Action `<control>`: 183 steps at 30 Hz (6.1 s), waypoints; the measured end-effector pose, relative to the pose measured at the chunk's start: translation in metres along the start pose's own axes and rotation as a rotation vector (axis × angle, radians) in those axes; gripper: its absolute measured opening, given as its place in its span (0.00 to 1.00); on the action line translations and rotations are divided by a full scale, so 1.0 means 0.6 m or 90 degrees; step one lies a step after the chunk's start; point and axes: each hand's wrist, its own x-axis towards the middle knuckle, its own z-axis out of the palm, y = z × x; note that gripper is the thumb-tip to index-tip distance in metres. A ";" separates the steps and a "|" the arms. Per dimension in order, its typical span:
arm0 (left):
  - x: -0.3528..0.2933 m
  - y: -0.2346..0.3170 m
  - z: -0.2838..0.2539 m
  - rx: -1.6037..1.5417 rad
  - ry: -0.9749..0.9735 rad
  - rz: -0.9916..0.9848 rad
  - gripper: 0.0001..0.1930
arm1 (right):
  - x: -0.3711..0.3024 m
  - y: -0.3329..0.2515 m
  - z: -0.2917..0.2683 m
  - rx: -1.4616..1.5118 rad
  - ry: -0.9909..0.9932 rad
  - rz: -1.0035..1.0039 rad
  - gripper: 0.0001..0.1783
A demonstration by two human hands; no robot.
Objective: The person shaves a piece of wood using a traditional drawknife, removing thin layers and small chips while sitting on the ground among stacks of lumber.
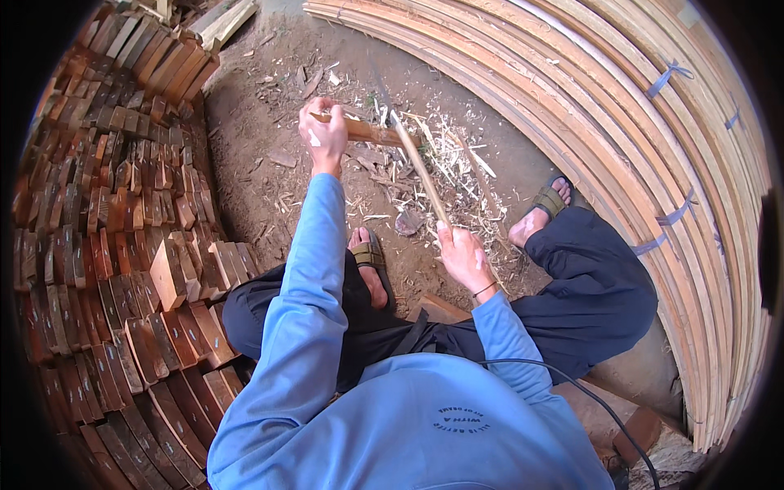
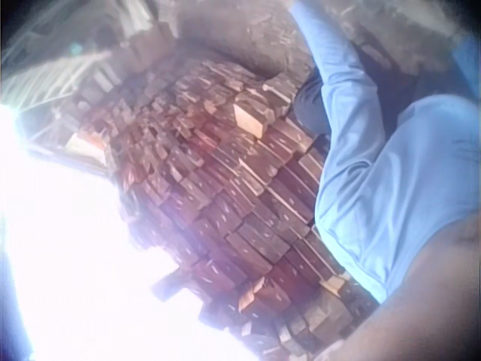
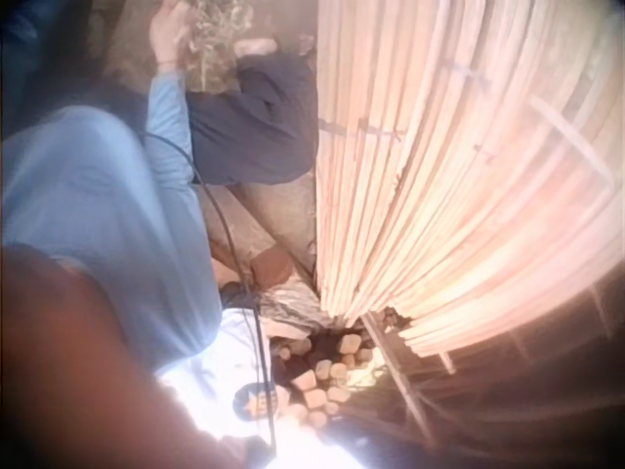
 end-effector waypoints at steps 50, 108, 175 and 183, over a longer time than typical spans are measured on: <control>-0.003 0.043 -0.035 0.163 -0.167 -0.296 0.18 | 0.018 -0.015 -0.024 0.061 0.056 -0.003 0.32; -0.014 0.011 -0.055 0.086 -0.129 -0.307 0.15 | -0.018 -0.065 0.009 0.020 0.023 0.003 0.24; -0.037 -0.051 -0.063 0.017 -0.046 -0.307 0.16 | 0.010 0.044 0.113 -0.137 0.001 -0.128 0.27; -0.044 -0.078 -0.060 0.054 -0.076 -0.401 0.23 | 0.018 -0.014 0.034 0.550 -0.301 0.163 0.26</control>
